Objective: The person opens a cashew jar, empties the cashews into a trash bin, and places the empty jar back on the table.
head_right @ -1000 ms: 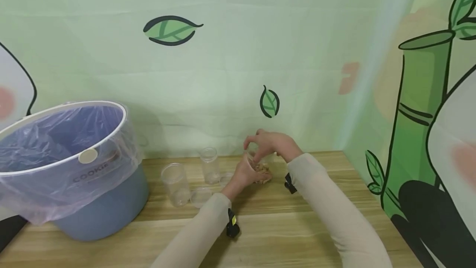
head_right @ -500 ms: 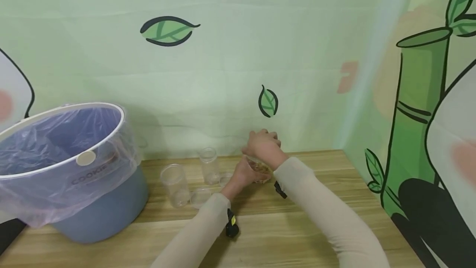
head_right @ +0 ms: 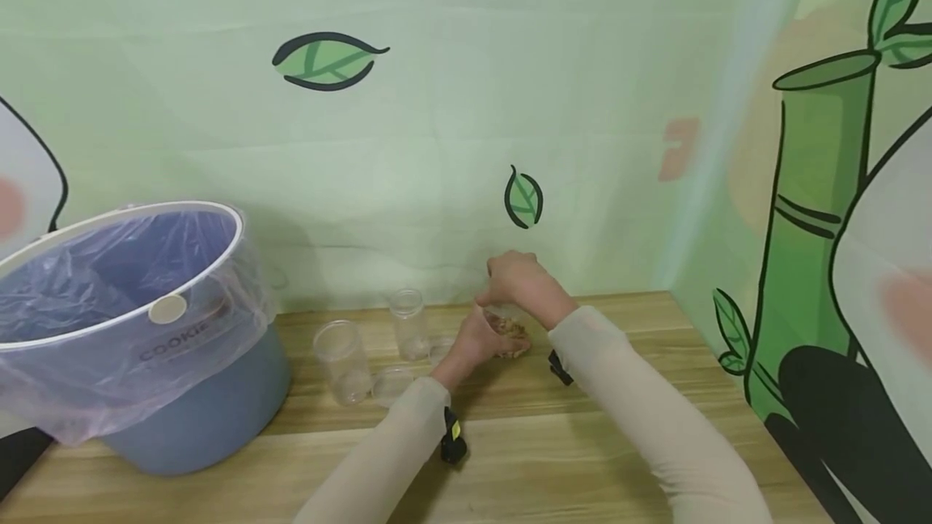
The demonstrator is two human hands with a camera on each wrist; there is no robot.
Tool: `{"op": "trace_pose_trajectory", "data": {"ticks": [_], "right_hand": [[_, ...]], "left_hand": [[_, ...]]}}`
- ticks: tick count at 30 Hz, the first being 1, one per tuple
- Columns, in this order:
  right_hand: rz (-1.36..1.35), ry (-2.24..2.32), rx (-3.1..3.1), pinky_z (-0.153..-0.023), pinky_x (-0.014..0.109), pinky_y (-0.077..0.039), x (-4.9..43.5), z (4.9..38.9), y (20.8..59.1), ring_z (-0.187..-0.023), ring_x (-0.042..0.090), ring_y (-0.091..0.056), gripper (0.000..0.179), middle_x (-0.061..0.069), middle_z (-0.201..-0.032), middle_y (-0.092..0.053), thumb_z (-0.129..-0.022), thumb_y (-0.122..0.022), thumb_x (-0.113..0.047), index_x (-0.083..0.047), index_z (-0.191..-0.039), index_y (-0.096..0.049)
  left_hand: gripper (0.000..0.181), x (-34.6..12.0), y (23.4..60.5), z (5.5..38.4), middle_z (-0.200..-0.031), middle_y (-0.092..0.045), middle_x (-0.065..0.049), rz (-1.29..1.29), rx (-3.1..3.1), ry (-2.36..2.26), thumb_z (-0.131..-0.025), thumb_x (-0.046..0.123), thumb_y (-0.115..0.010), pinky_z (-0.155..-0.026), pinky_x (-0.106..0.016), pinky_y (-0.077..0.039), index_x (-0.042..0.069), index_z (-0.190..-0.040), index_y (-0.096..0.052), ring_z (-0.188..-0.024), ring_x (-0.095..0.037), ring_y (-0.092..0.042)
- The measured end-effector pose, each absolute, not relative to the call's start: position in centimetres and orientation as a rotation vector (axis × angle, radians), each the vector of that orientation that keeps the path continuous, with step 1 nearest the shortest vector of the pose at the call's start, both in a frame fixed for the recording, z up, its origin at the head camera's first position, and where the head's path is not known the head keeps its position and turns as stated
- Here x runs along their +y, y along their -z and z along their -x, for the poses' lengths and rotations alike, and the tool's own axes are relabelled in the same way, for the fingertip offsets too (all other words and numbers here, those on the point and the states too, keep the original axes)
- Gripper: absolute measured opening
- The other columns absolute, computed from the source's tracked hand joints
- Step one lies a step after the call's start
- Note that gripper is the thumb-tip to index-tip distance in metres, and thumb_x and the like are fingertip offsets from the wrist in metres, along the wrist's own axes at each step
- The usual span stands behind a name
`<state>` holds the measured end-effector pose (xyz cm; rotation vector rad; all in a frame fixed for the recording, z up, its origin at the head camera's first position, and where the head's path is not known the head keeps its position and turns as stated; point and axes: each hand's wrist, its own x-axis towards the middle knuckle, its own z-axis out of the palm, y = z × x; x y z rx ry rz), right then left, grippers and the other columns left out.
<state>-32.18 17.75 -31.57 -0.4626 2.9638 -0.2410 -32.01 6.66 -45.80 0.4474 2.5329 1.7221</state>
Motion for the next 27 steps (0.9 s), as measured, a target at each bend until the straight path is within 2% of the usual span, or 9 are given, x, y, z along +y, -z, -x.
{"op": "trace_pose_trajectory", "data": {"ticks": [7,11,15,18,22,24,27], "right_hand": [[0.519,0.180,2.960,-0.097,0.045,-0.052,18.1,32.4,31.7,-0.112,0.033,-0.065,0.062,0.019,-0.125,-0.067,-0.090,-0.070,-0.043,0.001,-0.134,-0.061],[0.612,0.140,2.956,-0.093,0.045,-0.053,18.3,32.5,31.5,-0.103,0.030,-0.065,0.060,0.018,-0.119,-0.069,-0.090,-0.069,-0.040,0.000,-0.134,-0.062],[0.739,0.149,2.924,-0.093,0.046,-0.053,18.8,32.5,31.5,-0.103,0.029,-0.065,0.056,0.017,-0.118,-0.071,-0.090,-0.070,-0.036,-0.002,-0.134,-0.063],[0.826,0.141,2.881,-0.091,0.043,-0.053,19.3,32.5,31.5,-0.090,0.023,-0.065,0.056,0.014,-0.105,-0.073,-0.091,-0.070,-0.035,-0.002,-0.137,-0.062],[0.905,0.091,2.834,-0.083,0.036,-0.052,19.7,32.7,31.4,-0.069,0.014,-0.051,0.058,0.006,-0.081,-0.069,-0.092,-0.070,-0.032,-0.004,-0.142,-0.059],[0.921,0.096,2.812,-0.081,0.034,-0.050,19.9,32.9,31.5,-0.064,0.012,-0.046,0.058,0.007,-0.080,-0.069,-0.092,-0.070,-0.031,-0.006,-0.143,-0.058],[0.962,0.128,2.783,-0.084,0.034,-0.050,20.3,33.1,31.6,-0.061,0.010,-0.044,0.058,0.013,-0.110,-0.073,-0.093,-0.070,-0.029,-0.007,-0.144,-0.057]], "left_hand": [[0.112,6.6,45.9,32.2,-0.139,-0.054,-0.020,-0.449,2.509,-1.714,-0.076,0.018,-0.092,-0.104,-0.044,-0.047,0.005,-0.159,-0.017,-0.126,-0.032,-0.054],[0.112,6.6,46.1,32.6,-0.145,-0.051,-0.014,-0.461,2.504,-1.720,-0.075,0.018,-0.093,-0.107,-0.041,-0.045,0.007,-0.159,-0.019,-0.130,-0.029,-0.052],[0.107,6.5,46.3,32.7,-0.145,-0.051,-0.011,-0.504,2.508,-1.745,-0.074,0.015,-0.093,-0.107,-0.041,-0.044,0.008,-0.156,-0.024,-0.131,-0.028,-0.052],[0.101,6.5,46.3,32.5,-0.143,-0.053,-0.013,-0.529,2.504,-1.773,-0.074,0.013,-0.092,-0.107,-0.042,-0.045,0.007,-0.153,-0.029,-0.130,-0.029,-0.053],[0.097,6.5,46.1,32.3,-0.142,-0.053,-0.013,-0.518,2.502,-1.768,-0.075,0.014,-0.092,-0.107,-0.042,-0.045,0.006,-0.150,-0.032,-0.129,-0.028,-0.054],[0.098,6.5,46.0,32.3,-0.143,-0.053,-0.014,-0.512,2.501,-1.767,-0.075,0.015,-0.092,-0.107,-0.042,-0.045,0.005,-0.150,-0.031,-0.129,-0.029,-0.054],[0.102,6.4,46.1,32.4,-0.143,-0.053,-0.014,-0.503,2.499,-1.768,-0.074,0.015,-0.093,-0.105,-0.042,-0.046,0.005,-0.152,-0.029,-0.128,-0.029,-0.055]]}}
